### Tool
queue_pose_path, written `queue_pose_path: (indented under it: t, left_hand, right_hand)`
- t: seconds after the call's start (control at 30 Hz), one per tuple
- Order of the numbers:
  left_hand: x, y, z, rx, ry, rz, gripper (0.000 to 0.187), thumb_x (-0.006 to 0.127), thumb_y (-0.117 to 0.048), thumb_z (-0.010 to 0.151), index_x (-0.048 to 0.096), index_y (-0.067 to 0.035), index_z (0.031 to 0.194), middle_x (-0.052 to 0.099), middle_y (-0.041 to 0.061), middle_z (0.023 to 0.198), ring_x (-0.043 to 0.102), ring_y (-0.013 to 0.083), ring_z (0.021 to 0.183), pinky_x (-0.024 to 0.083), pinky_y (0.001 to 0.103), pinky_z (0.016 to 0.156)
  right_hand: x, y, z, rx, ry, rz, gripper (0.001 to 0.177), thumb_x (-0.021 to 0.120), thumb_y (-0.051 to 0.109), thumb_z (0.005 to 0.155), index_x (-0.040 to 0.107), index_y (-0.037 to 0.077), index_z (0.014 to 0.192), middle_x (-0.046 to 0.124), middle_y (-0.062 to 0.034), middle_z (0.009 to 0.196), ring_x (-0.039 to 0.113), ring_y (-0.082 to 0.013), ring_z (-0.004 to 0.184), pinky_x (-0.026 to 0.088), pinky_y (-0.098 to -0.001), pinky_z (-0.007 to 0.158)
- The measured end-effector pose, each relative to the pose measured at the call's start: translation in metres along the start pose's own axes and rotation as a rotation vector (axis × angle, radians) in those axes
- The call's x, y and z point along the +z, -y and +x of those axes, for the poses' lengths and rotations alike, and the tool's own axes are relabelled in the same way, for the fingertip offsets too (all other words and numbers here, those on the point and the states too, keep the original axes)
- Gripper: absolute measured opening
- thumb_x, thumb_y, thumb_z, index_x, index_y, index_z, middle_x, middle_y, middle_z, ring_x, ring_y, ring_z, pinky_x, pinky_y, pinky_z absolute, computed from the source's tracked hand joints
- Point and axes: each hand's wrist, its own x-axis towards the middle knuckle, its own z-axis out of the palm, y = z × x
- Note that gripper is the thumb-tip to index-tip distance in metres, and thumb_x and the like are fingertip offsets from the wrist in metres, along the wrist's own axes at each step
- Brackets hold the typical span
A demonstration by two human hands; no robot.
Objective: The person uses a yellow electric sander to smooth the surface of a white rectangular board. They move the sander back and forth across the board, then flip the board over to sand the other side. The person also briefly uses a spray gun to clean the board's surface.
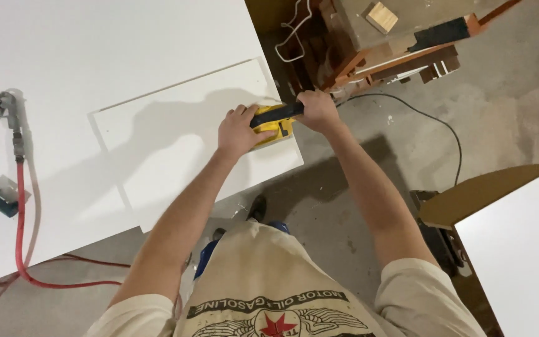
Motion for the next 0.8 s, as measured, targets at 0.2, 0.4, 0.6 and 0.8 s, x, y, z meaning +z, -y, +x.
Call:
queue_pose_path:
  t: [0.2,0.4,0.6,0.8]
  left_hand:
    - [0.023,-0.005,-0.03,0.025,0.049,-0.025,0.093,0.063,-0.082,0.081,0.049,-0.019,0.148,0.054,0.008,0.13,0.058,0.0359,0.125,0.056,0.046,0.099]
    - [0.011,0.003,-0.028,0.017,0.026,0.01,0.095,0.062,-0.084,0.082,0.05,-0.016,0.148,0.055,0.011,0.13,0.058,0.0393,0.125,0.056,0.047,0.1]
    - [-0.001,0.022,0.012,-0.063,-0.049,0.012,0.096,0.065,-0.085,0.079,0.052,-0.019,0.147,0.055,0.01,0.129,0.058,0.0387,0.125,0.056,0.048,0.101]
    - [-0.002,-0.006,-0.02,-0.085,0.008,-0.029,0.086,0.064,-0.076,0.087,0.05,-0.017,0.148,0.054,0.01,0.126,0.057,0.0381,0.126,0.055,0.047,0.101]
  right_hand:
    - [-0.016,0.024,-0.052,0.019,-0.026,0.013,0.02,0.075,0.023,0.075,0.058,0.012,0.078,0.057,-0.0037,0.068,0.063,-0.025,0.065,0.053,-0.0371,0.067]
    - [0.002,0.019,-0.03,0.075,0.081,0.029,0.032,0.079,0.035,0.079,0.066,0.012,0.095,0.065,-0.0067,0.086,0.068,-0.0303,0.083,0.055,-0.0442,0.076]
    - [0.009,0.009,0.03,0.078,0.183,-0.028,0.044,0.082,0.037,0.078,0.066,0.01,0.107,0.066,-0.0093,0.098,0.068,-0.0337,0.092,0.057,-0.0447,0.08]
    - [0.038,-0.011,0.008,0.063,0.281,-0.004,0.05,0.076,0.048,0.079,0.061,0.011,0.109,0.062,-0.0088,0.102,0.065,-0.0338,0.096,0.053,-0.0443,0.082]
